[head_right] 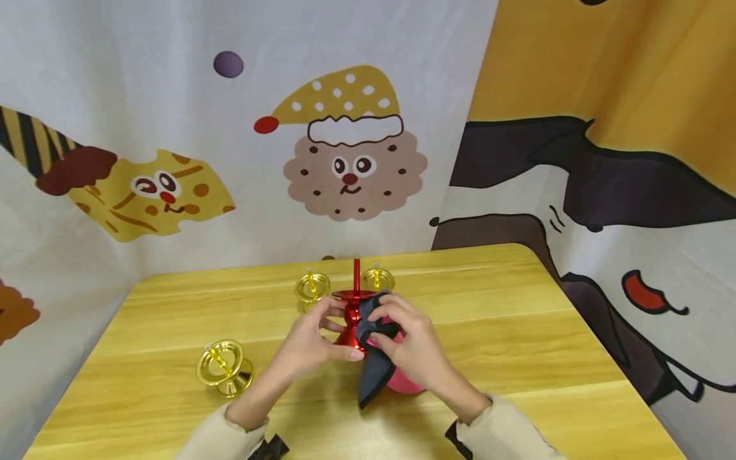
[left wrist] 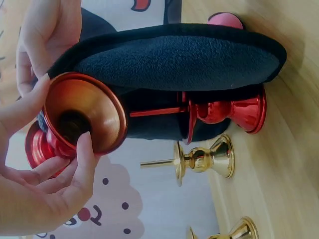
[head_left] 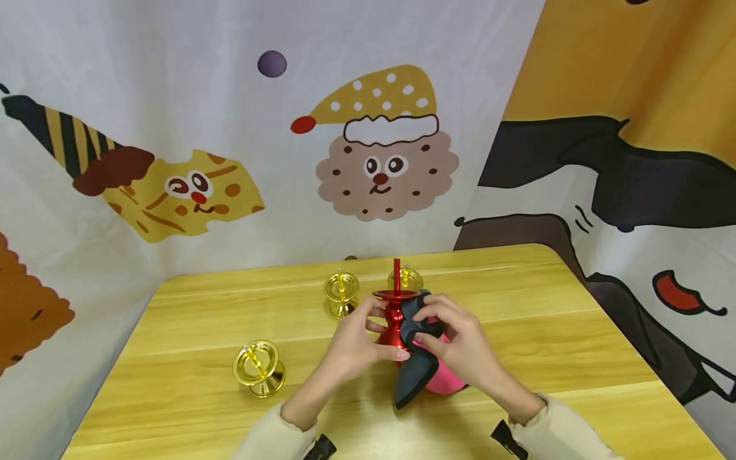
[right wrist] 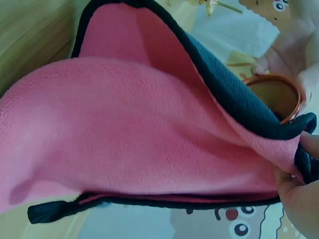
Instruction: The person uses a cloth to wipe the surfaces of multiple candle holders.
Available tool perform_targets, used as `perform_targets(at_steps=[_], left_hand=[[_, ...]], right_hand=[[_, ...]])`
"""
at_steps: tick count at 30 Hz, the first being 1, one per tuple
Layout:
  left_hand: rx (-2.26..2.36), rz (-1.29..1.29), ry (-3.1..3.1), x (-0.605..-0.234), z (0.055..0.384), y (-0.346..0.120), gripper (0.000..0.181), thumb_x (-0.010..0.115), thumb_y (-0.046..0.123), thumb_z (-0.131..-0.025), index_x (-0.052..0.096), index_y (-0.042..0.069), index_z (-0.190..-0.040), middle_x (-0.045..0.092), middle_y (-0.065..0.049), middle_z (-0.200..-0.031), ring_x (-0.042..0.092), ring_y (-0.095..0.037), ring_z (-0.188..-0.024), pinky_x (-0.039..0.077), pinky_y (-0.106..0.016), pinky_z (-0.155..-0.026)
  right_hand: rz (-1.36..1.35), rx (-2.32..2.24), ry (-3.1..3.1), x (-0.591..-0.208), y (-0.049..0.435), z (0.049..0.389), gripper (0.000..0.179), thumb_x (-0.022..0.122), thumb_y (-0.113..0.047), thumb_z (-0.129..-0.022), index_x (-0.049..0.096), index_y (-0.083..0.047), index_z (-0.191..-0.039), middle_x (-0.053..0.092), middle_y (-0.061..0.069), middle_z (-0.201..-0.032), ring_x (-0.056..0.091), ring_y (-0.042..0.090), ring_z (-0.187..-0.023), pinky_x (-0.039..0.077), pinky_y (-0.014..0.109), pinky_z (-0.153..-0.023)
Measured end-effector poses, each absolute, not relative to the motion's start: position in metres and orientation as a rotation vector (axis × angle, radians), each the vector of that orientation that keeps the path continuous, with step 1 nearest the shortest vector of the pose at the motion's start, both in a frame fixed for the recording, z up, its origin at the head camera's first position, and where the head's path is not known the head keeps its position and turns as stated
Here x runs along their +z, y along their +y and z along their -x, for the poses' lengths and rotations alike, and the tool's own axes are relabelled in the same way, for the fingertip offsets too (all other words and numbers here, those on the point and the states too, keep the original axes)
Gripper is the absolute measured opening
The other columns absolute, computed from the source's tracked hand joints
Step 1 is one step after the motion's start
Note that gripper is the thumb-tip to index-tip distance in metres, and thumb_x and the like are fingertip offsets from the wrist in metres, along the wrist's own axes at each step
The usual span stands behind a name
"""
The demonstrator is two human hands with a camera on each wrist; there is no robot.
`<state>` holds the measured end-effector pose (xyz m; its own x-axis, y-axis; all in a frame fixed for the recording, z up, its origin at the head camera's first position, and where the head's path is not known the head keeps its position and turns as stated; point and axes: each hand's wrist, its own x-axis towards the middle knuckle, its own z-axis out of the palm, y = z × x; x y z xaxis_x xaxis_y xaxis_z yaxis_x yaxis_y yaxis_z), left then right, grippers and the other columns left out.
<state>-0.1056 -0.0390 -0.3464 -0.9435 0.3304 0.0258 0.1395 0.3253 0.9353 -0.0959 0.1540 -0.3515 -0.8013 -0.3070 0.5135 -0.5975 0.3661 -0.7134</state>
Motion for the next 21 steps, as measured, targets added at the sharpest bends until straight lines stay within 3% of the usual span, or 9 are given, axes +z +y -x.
perform_targets(at_steps=[4,7,15,17,21], left_hand=[[1.7,-0.463,2.338,-0.347,0.107,-0.041,0.058,0.083,0.014,-0.065,0.051,0.005,-0.113,0.057,-0.01,-0.109,0.058,-0.025,-0.09,0.053,-0.027,-0.066],[1.785,-0.494,2.143,-0.347,0.11,-0.049,0.056,0.079,0.007,-0.069,0.05,0.002,-0.117,0.056,-0.011,-0.11,0.057,-0.024,-0.092,0.053,-0.03,-0.07],[1.907,-0.562,1.848,-0.347,0.114,-0.062,0.063,0.074,-0.003,-0.071,0.044,-0.002,-0.126,0.053,-0.017,-0.119,0.054,-0.027,-0.1,0.052,-0.036,-0.079],[1.871,-0.579,1.969,-0.348,0.113,-0.06,0.063,0.076,-0.001,-0.07,0.045,-0.002,-0.125,0.054,-0.016,-0.117,0.055,-0.027,-0.099,0.052,-0.035,-0.076],[1.745,-0.547,2.252,-0.349,0.11,-0.051,0.062,0.081,0.009,-0.067,0.049,0.001,-0.12,0.057,-0.011,-0.111,0.057,-0.027,-0.094,0.053,-0.028,-0.069]], right_hand=[[-0.847,1.441,-2.262,-0.353,0.152,0.096,0.035,0.071,0.02,-0.064,0.062,-0.002,-0.089,0.055,0.017,-0.108,0.056,0.024,-0.092,0.054,0.021,-0.066],[-0.866,1.575,-2.191,-0.354,0.154,0.097,0.035,0.067,0.025,-0.065,0.06,0.001,-0.089,0.053,0.019,-0.108,0.055,0.018,-0.09,0.054,0.02,-0.064],[-0.784,1.644,-2.245,-0.354,0.162,0.097,0.031,0.066,0.02,-0.07,0.06,-0.002,-0.091,0.053,0.016,-0.108,0.05,0.008,-0.055,0.048,0.021,-0.045],[-0.742,1.628,-2.29,-0.354,0.161,0.097,0.031,0.067,0.018,-0.07,0.061,-0.003,-0.091,0.053,0.015,-0.108,0.05,0.008,-0.056,0.048,0.021,-0.045],[-0.737,1.605,-2.314,-0.351,0.156,0.094,0.031,0.07,0.016,-0.068,0.063,-0.003,-0.091,0.054,0.016,-0.11,0.057,0.012,-0.075,0.053,0.022,-0.054]])
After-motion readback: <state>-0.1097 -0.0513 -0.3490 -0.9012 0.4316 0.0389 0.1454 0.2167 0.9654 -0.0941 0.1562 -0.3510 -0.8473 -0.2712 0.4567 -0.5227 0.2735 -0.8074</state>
